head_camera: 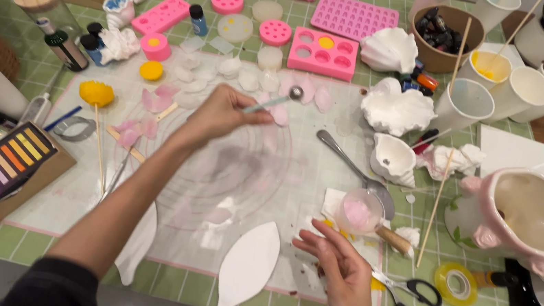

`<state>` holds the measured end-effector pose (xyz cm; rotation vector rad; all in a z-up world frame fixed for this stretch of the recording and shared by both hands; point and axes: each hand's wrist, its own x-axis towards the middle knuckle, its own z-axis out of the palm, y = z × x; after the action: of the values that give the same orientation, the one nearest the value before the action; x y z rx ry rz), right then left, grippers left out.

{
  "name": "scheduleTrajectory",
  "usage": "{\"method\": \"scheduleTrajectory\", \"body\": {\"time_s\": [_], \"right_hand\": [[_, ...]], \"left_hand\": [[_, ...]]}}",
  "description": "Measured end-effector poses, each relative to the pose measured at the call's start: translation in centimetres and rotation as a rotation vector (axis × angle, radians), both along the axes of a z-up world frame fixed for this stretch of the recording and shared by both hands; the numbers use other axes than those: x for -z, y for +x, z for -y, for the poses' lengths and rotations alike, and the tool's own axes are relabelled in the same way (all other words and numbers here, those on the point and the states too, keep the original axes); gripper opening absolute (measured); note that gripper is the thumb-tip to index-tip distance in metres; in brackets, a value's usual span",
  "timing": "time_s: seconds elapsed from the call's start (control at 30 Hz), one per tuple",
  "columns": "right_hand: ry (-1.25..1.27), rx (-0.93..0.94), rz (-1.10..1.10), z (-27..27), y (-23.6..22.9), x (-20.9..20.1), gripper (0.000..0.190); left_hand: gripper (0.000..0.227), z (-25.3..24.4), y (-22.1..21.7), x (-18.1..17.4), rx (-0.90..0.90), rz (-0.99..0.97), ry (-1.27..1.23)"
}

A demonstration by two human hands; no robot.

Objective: Shaping and smoothing thin wax sheets into petal shapes using hands and a ball stylus tool.

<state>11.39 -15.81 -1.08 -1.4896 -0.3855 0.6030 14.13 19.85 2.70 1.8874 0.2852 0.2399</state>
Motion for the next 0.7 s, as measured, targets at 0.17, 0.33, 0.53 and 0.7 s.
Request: {"method": "scheduleTrajectory", "body": {"time_s": [0.17,0.33,0.53,0.7], "right_hand": [[-0.042,0.011,-0.024,0.2,0.8,1.8,0.042],[0.032,-0.026,-0.054,0.3,1.4,4.6,0.039],[0.049,-0.017,-0.120,1.3,1.9,6.6,0.037],[0.073,-0.021,-0.128,1.2,2.2,6.8,0.036]], "left_hand": [[0.021,-6.5,3.4,0.4,-0.076,-0.154,0.161],[0.025,-8.8,6.3,2.8,-0.125,-0.288,0.253],[0.023,-10.0,7.7,4.3,-0.082,-0.237,0.207],[0.024,-10.5,8.1,4.4,-0.094,-0.278,0.132]]}}
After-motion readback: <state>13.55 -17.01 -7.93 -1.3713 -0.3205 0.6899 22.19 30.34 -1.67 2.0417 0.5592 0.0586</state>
